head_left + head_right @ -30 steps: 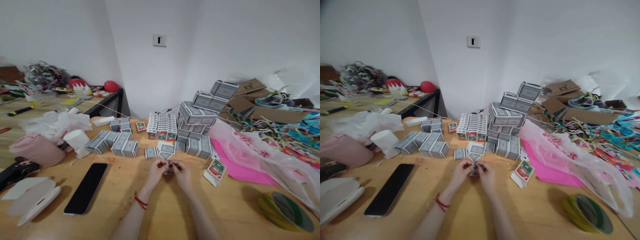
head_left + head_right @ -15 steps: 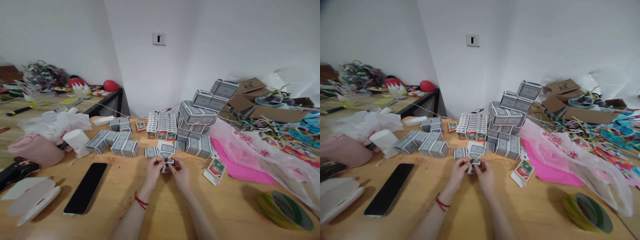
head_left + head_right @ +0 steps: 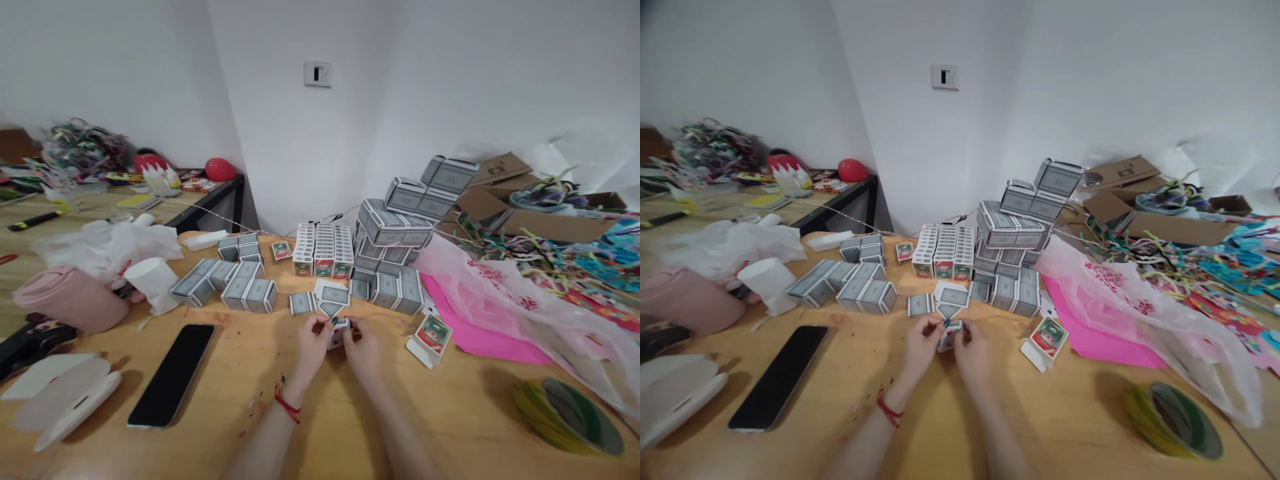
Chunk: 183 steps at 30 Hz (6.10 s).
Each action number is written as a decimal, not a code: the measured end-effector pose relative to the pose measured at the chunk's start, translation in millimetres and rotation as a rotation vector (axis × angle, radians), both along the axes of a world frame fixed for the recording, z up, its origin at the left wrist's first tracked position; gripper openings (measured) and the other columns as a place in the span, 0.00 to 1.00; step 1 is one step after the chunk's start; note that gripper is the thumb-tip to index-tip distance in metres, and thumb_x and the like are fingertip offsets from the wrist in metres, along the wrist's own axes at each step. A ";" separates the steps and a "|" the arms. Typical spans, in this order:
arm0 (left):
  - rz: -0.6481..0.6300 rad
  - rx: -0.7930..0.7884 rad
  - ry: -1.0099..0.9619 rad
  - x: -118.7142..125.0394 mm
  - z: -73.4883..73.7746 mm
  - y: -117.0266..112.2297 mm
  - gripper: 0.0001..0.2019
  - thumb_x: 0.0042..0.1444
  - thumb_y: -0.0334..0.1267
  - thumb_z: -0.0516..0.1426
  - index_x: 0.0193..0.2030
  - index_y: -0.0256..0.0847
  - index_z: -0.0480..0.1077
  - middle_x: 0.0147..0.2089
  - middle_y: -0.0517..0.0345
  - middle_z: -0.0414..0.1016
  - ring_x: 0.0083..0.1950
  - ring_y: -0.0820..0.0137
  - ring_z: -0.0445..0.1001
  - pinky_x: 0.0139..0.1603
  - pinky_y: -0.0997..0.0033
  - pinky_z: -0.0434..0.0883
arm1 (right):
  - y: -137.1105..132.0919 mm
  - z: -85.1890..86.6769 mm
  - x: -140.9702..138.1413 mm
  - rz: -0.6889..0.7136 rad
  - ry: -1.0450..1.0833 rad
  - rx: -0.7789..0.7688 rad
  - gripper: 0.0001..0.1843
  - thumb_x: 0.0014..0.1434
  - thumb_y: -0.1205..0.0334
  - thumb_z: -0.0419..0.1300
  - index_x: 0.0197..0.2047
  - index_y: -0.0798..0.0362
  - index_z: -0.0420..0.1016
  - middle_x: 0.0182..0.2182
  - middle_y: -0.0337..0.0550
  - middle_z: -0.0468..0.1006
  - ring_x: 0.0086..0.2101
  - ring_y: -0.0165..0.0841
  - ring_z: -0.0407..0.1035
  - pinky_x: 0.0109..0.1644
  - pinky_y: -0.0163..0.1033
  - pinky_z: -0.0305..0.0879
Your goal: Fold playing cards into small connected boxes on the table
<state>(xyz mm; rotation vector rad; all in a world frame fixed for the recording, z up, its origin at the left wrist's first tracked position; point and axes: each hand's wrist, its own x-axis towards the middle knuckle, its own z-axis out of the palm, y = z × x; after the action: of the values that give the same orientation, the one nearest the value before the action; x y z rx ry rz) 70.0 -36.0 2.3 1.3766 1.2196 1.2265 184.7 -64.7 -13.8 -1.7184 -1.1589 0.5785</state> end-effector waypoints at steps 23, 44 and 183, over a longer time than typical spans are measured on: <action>0.026 0.281 0.340 -13.1 -2.5 3.0 0.07 0.55 0.36 0.51 0.30 0.39 0.68 0.31 0.57 0.73 0.34 0.70 0.72 0.36 0.71 0.68 | -2.3 7.8 2.5 0.311 0.247 0.071 0.15 0.52 0.60 0.53 0.41 0.51 0.76 0.36 0.44 0.80 0.36 0.38 0.74 0.43 0.43 0.68; -0.096 0.123 0.122 -17.2 -2.9 11.6 0.11 0.49 0.35 0.56 0.41 0.39 0.71 0.38 0.54 0.75 0.37 0.69 0.73 0.37 0.71 0.70 | 0.8 17.6 3.8 0.403 0.707 0.005 0.23 0.44 0.48 0.64 0.42 0.53 0.77 0.36 0.45 0.79 0.32 0.37 0.72 0.36 0.42 0.69; 0.016 0.248 0.490 -19.8 -3.0 0.8 0.16 0.52 0.23 0.45 0.41 0.40 0.69 0.39 0.54 0.74 0.42 0.67 0.73 0.42 0.67 0.69 | -4.7 5.2 -0.5 0.221 -0.031 0.180 0.16 0.57 0.56 0.50 0.40 0.53 0.76 0.36 0.47 0.80 0.35 0.37 0.75 0.40 0.40 0.71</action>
<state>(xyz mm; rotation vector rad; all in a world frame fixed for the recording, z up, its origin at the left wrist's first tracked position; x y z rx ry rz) 50.2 -35.2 -0.7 1.9331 1.4418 1.1115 184.2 -69.5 -8.6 -1.4622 -1.3912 0.5635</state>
